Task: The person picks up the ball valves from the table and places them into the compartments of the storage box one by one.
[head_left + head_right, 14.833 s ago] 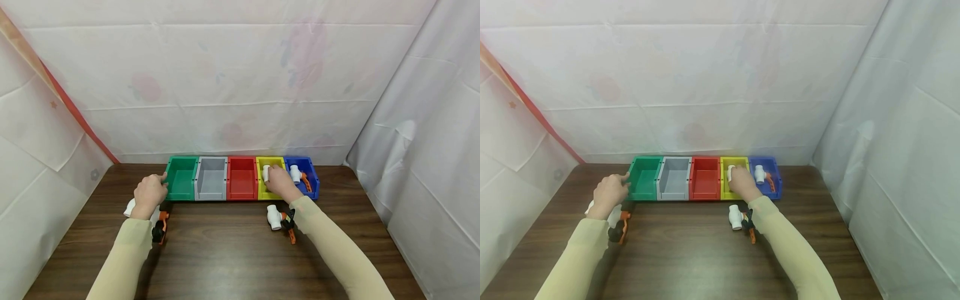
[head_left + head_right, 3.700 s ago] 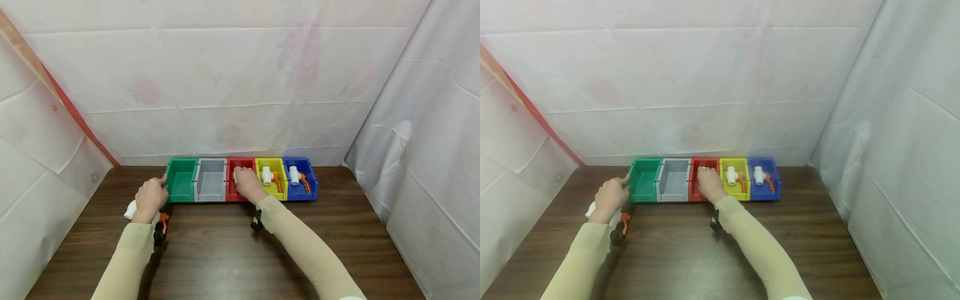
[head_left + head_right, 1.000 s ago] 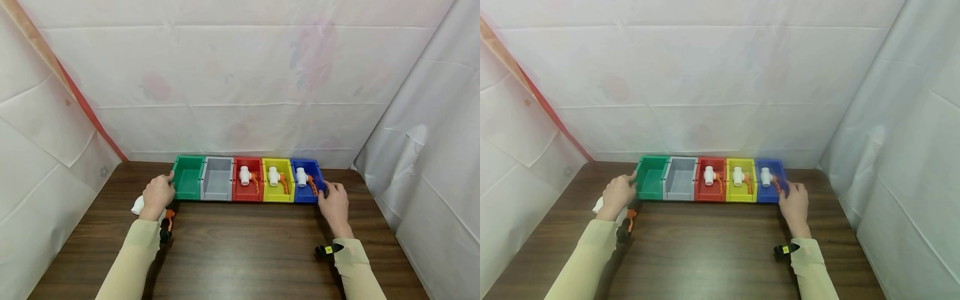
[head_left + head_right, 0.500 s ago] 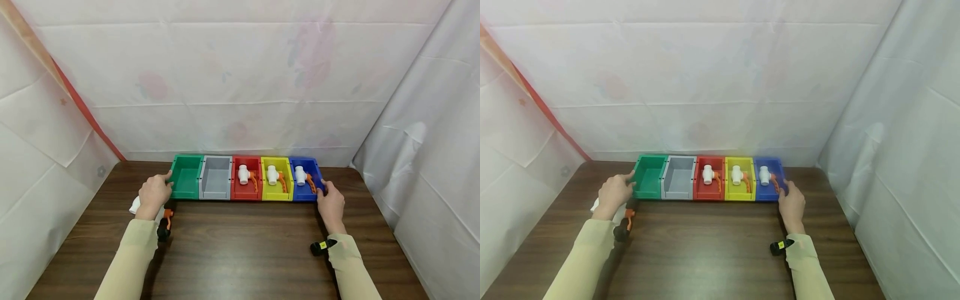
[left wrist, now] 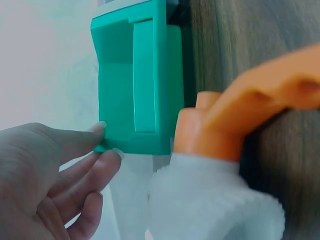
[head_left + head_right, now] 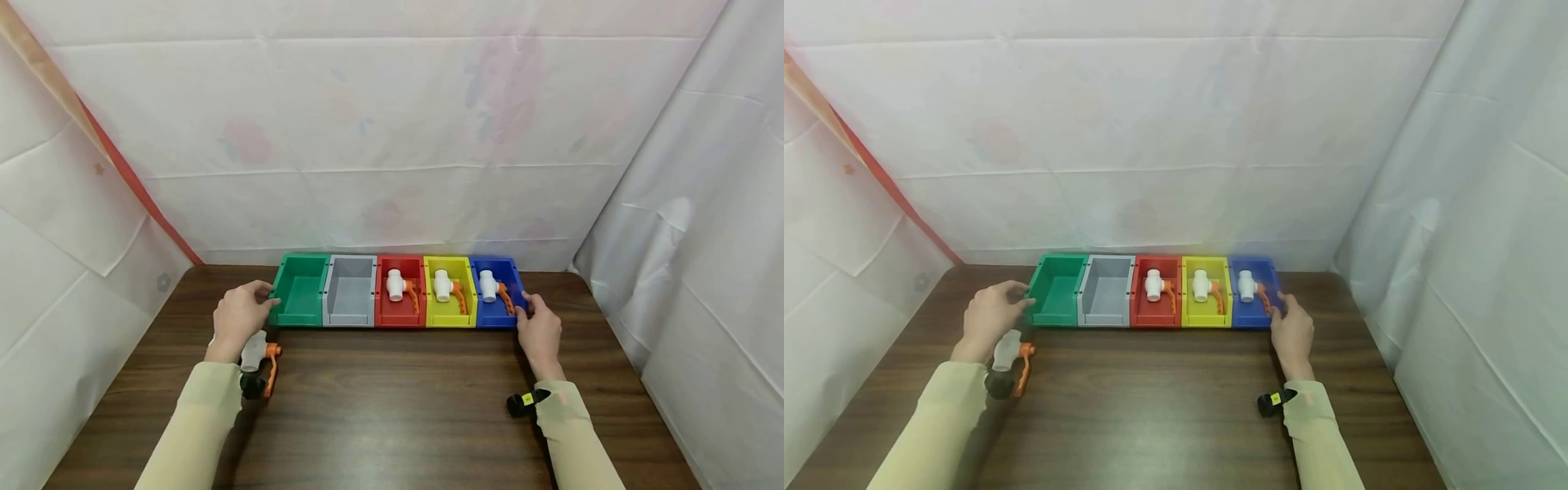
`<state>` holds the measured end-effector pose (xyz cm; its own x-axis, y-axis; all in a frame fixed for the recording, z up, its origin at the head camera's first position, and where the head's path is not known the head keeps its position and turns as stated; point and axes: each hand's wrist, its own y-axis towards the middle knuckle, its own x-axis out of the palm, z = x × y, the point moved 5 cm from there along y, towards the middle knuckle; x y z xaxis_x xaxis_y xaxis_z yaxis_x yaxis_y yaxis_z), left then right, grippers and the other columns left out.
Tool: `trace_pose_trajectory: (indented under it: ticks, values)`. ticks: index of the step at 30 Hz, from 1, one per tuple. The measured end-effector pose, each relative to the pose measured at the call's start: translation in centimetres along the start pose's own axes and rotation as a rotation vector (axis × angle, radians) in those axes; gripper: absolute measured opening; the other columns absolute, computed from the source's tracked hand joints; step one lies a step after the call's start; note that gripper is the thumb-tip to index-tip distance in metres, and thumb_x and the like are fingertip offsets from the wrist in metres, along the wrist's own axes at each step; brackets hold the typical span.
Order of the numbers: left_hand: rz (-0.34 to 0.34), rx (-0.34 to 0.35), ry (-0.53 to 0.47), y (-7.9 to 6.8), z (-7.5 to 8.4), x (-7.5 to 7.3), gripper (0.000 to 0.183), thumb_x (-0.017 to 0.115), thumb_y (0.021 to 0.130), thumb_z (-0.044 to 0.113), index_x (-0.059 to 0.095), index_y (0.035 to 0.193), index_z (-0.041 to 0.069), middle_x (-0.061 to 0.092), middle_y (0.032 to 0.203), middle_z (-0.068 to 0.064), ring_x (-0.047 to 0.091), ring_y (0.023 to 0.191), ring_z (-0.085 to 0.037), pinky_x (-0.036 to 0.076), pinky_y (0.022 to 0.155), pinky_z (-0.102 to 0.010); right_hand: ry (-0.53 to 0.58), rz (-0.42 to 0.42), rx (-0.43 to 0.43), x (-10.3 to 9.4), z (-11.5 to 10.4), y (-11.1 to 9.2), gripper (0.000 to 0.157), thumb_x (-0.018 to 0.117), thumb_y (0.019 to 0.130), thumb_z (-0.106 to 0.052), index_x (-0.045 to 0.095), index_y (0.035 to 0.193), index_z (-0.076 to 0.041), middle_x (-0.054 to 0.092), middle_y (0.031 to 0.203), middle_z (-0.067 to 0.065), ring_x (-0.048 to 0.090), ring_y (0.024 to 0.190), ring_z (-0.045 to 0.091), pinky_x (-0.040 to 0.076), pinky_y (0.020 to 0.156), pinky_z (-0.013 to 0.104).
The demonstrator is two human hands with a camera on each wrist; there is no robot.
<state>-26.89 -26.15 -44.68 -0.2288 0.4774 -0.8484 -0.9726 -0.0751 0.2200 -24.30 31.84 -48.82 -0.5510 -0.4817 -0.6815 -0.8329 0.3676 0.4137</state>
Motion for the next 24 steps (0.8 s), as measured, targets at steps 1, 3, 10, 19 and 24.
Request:
trace_pose_trajectory:
  ticks: [1, 3, 10, 19, 24]
  values:
    - [0.007, 0.009, -0.002, -0.1, 0.0, -0.2, 0.029, 0.074, 0.091, 0.028, 0.071, 0.114, 0.010, 0.073, 0.098, -0.013, 0.057, 0.057, -0.020, 0.041, 0.045, -0.034, 0.003, 0.001, 0.000, 0.0, 0.0, 0.0, 0.033, 0.071, 0.093, -0.010, 0.068, 0.126, -0.007, 0.068, 0.088, 0.017, 0.062, 0.074, 0.033, 0.047, 0.066, 0.049]
    - [0.012, 0.025, -0.005, -0.2, 0.0, -0.5, 0.023, 0.074, 0.091, 0.028, 0.071, 0.106, 0.011, 0.072, 0.091, -0.011, 0.057, 0.057, -0.019, 0.041, 0.045, -0.034, 0.007, 0.002, 0.001, 0.0, 0.0, 0.0, 0.033, 0.071, 0.093, -0.009, 0.068, 0.126, -0.007, 0.068, 0.088, 0.017, 0.062, 0.074, 0.033, 0.047, 0.065, 0.048]
    - [-0.044, 0.060, 0.021, -1.0, -0.2, -1.7, 0.015, 0.072, 0.093, 0.028, 0.068, 0.094, 0.014, 0.067, 0.075, -0.006, 0.049, 0.051, -0.019, 0.037, 0.042, -0.034, 0.018, 0.000, 0.006, -0.2, -0.2, -0.2, 0.032, 0.070, 0.094, -0.009, 0.067, 0.126, -0.007, 0.069, 0.090, 0.017, 0.062, 0.073, 0.032, 0.048, 0.065, 0.047]
    - [-0.201, 0.102, 0.032, -2.7, 0.1, -2.2, 0.019, 0.070, 0.094, 0.027, 0.071, 0.104, 0.011, 0.070, 0.087, -0.005, 0.053, 0.061, -0.017, 0.042, 0.047, -0.033, 0.030, -0.026, 0.036, -0.2, 0.0, -0.2, 0.033, 0.069, 0.096, -0.012, 0.066, 0.128, -0.009, 0.069, 0.093, 0.017, 0.062, 0.076, 0.031, 0.051, 0.069, 0.047]
    - [-0.260, 0.154, 0.060, -3.9, 0.9, -2.4, 0.019, 0.073, 0.092, 0.026, 0.073, 0.104, 0.012, 0.068, 0.086, -0.002, 0.054, 0.063, -0.017, 0.044, 0.049, -0.035, 0.039, -0.034, 0.031, 0.0, 0.3, -0.1, 0.034, 0.069, 0.095, -0.012, 0.066, 0.129, -0.010, 0.069, 0.094, 0.017, 0.063, 0.078, 0.032, 0.051, 0.071, 0.048]
